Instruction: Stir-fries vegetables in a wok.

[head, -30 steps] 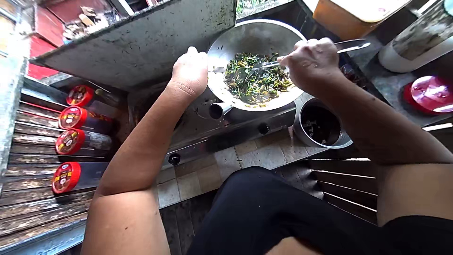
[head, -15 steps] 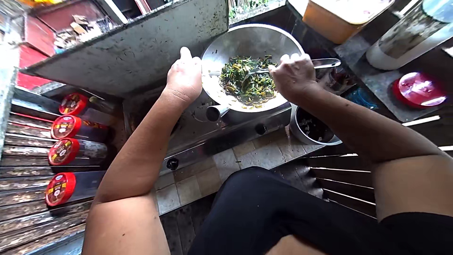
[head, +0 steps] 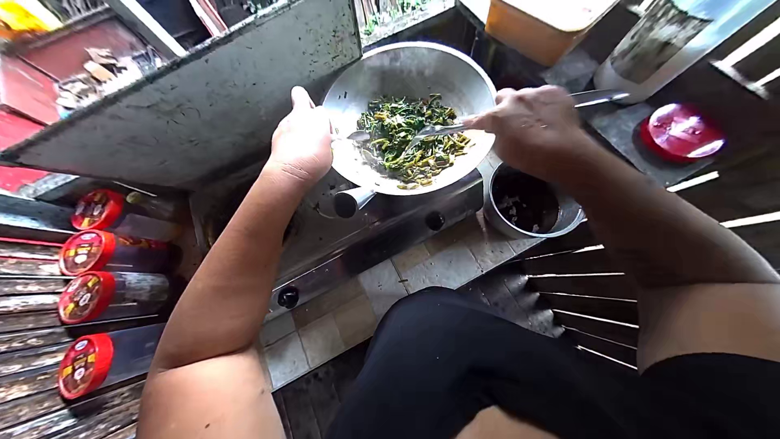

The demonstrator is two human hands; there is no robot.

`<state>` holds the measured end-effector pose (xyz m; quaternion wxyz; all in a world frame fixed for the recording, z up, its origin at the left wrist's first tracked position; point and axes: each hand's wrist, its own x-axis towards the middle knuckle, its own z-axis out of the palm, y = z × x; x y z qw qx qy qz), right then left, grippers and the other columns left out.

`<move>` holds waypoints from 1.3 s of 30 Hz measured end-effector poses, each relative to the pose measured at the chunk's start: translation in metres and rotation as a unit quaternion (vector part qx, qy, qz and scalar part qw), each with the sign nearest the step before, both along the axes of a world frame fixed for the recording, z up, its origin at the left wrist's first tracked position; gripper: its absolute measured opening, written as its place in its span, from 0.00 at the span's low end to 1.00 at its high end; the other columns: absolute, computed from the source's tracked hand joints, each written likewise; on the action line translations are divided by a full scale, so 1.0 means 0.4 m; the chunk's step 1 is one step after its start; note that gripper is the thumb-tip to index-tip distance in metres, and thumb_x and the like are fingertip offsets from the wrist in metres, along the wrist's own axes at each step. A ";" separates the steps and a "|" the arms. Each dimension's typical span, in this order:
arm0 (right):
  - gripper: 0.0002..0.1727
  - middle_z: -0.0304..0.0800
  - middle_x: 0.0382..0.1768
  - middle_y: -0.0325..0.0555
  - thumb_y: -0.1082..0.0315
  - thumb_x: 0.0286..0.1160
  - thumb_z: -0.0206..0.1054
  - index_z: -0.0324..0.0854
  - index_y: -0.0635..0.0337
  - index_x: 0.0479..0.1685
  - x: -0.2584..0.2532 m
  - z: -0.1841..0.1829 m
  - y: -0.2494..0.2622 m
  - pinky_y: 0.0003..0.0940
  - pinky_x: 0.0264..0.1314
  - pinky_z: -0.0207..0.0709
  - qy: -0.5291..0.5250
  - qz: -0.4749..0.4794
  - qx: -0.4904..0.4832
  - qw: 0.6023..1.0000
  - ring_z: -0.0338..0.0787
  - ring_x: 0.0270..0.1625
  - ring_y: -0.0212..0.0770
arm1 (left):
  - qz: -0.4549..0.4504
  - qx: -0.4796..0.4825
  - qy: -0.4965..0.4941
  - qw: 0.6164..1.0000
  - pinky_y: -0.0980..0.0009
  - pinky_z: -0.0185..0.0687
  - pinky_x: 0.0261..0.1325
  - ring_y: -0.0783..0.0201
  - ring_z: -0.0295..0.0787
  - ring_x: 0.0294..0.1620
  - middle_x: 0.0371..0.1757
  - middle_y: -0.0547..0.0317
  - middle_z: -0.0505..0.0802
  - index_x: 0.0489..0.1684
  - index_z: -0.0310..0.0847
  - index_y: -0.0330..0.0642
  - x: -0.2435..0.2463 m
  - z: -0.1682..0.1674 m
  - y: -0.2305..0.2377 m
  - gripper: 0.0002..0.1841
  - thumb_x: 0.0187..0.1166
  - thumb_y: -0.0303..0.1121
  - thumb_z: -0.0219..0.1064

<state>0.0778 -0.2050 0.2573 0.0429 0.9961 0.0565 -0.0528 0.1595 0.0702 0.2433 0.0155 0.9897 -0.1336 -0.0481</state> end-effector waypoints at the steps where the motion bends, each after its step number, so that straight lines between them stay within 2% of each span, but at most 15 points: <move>1: 0.22 0.89 0.50 0.66 0.74 0.86 0.55 0.89 0.44 0.67 -0.029 0.032 -0.021 0.69 0.44 0.77 -0.019 0.000 -0.011 1.000 0.90 0.51 0.72 | -0.001 -0.001 -0.003 1.000 0.41 0.83 0.62 0.34 0.84 0.63 0.74 0.31 0.72 0.54 0.82 0.27 -0.002 -0.001 0.005 0.09 0.83 0.25 0.64; 4: 0.17 0.90 0.41 0.65 0.69 0.89 0.56 0.92 0.49 0.60 -0.108 0.102 -0.058 0.69 0.33 0.75 -0.064 -0.017 -0.068 0.995 0.90 0.43 0.72 | 0.002 -0.012 -0.008 1.000 0.40 0.83 0.61 0.33 0.84 0.63 0.74 0.30 0.73 0.51 0.82 0.27 -0.008 -0.002 0.026 0.08 0.83 0.25 0.64; 7: 0.16 0.88 0.34 0.66 0.66 0.89 0.58 0.87 0.64 0.36 -0.107 0.089 -0.018 0.66 0.35 0.74 -0.030 -0.043 -0.086 0.995 0.90 0.43 0.71 | 0.001 -0.015 -0.010 1.000 0.40 0.82 0.62 0.32 0.84 0.63 0.74 0.30 0.73 0.51 0.82 0.27 -0.015 0.002 0.042 0.08 0.83 0.25 0.64; 8: 0.16 0.88 0.35 0.65 0.67 0.89 0.58 0.87 0.66 0.34 -0.080 0.072 0.001 0.66 0.38 0.75 -0.002 -0.048 -0.079 0.996 0.90 0.46 0.70 | 0.001 -0.018 -0.011 1.000 0.39 0.82 0.62 0.32 0.83 0.64 0.74 0.30 0.73 0.51 0.82 0.27 -0.016 0.004 0.042 0.09 0.84 0.26 0.64; 11: 0.17 0.91 0.50 0.64 0.76 0.80 0.60 0.91 0.53 0.57 0.016 0.027 0.020 0.68 0.48 0.76 0.045 -0.066 -0.049 0.996 0.89 0.57 0.69 | 0.002 -0.017 -0.015 1.000 0.40 0.81 0.63 0.32 0.82 0.65 0.75 0.30 0.72 0.52 0.82 0.27 -0.021 0.007 0.035 0.09 0.84 0.25 0.63; 14: 0.20 0.91 0.51 0.66 0.71 0.85 0.58 0.89 0.44 0.67 0.001 0.066 -0.018 0.73 0.48 0.75 -0.012 -0.048 -0.035 0.998 0.89 0.56 0.72 | 0.005 -0.015 -0.015 1.000 0.39 0.82 0.62 0.33 0.83 0.65 0.75 0.30 0.72 0.52 0.82 0.28 -0.023 0.008 0.036 0.09 0.84 0.26 0.64; 17: 0.16 0.90 0.40 0.65 0.69 0.87 0.57 0.92 0.49 0.58 -0.086 0.106 -0.032 0.70 0.36 0.74 -0.057 0.003 -0.060 0.997 0.90 0.45 0.73 | 0.010 -0.017 -0.014 1.000 0.40 0.83 0.61 0.33 0.84 0.64 0.75 0.31 0.72 0.51 0.82 0.28 -0.021 0.005 0.048 0.09 0.84 0.27 0.63; 20: 0.12 0.89 0.36 0.62 0.73 0.82 0.60 0.91 0.59 0.43 -0.117 0.075 0.032 0.64 0.35 0.75 0.013 0.000 -0.058 0.998 0.90 0.42 0.68 | 0.014 -0.017 -0.008 1.000 0.39 0.82 0.63 0.32 0.82 0.65 0.75 0.30 0.72 0.51 0.82 0.27 -0.017 0.007 0.052 0.10 0.85 0.27 0.63; 22: 0.14 0.90 0.41 0.63 0.76 0.81 0.59 0.91 0.58 0.50 -0.077 0.036 0.092 0.63 0.40 0.77 0.075 -0.028 -0.038 0.996 0.90 0.48 0.67 | 0.018 -0.019 -0.005 1.000 0.39 0.81 0.63 0.32 0.83 0.65 0.76 0.30 0.71 0.53 0.81 0.27 -0.017 0.011 0.045 0.10 0.85 0.27 0.63; 25: 0.19 0.90 0.52 0.64 0.76 0.81 0.57 0.90 0.51 0.61 0.011 -0.024 0.101 0.65 0.46 0.78 0.064 -0.043 0.002 0.997 0.89 0.57 0.67 | 0.013 -0.018 -0.006 1.000 0.40 0.82 0.62 0.33 0.83 0.65 0.77 0.31 0.71 0.53 0.81 0.28 -0.019 0.016 0.031 0.09 0.84 0.26 0.64; 29: 0.23 0.90 0.56 0.69 0.75 0.82 0.57 0.88 0.46 0.69 0.017 0.031 0.017 0.74 0.51 0.75 -0.013 -0.051 0.005 0.999 0.88 0.59 0.74 | 0.001 -0.023 -0.009 1.000 0.39 0.82 0.62 0.33 0.83 0.64 0.75 0.30 0.72 0.52 0.81 0.28 -0.019 0.017 0.034 0.09 0.84 0.26 0.64; 31: 0.20 0.89 0.50 0.71 0.73 0.84 0.58 0.88 0.49 0.66 -0.016 0.080 -0.029 0.76 0.44 0.74 -0.039 -0.058 -0.044 0.997 0.88 0.54 0.77 | -0.001 -0.024 -0.010 1.000 0.39 0.82 0.62 0.33 0.83 0.64 0.75 0.30 0.72 0.51 0.82 0.28 -0.015 0.011 0.046 0.09 0.85 0.27 0.63; 35: 0.12 0.89 0.45 0.72 0.70 0.87 0.59 0.89 0.66 0.46 -0.046 0.105 -0.064 0.73 0.43 0.73 -0.027 -0.095 -0.119 0.988 0.88 0.51 0.76 | 0.002 -0.027 -0.008 1.000 0.37 0.82 0.61 0.31 0.83 0.63 0.75 0.29 0.72 0.51 0.82 0.27 -0.005 0.005 0.066 0.09 0.85 0.27 0.63; 37: 0.13 0.89 0.48 0.73 0.69 0.87 0.60 0.90 0.68 0.47 -0.012 0.066 -0.061 0.75 0.50 0.73 -0.012 -0.092 -0.088 0.992 0.87 0.56 0.76 | 0.000 -0.032 -0.011 0.999 0.36 0.81 0.61 0.29 0.83 0.63 0.75 0.28 0.72 0.51 0.82 0.26 -0.001 0.002 0.069 0.10 0.85 0.27 0.63; 39: 0.13 0.88 0.54 0.73 0.73 0.83 0.61 0.91 0.62 0.54 0.050 0.013 -0.051 0.74 0.54 0.73 0.006 -0.087 -0.058 0.994 0.87 0.59 0.76 | -0.002 -0.030 -0.009 1.000 0.36 0.81 0.61 0.29 0.82 0.65 0.75 0.27 0.71 0.51 0.82 0.26 -0.001 -0.001 0.066 0.10 0.85 0.27 0.63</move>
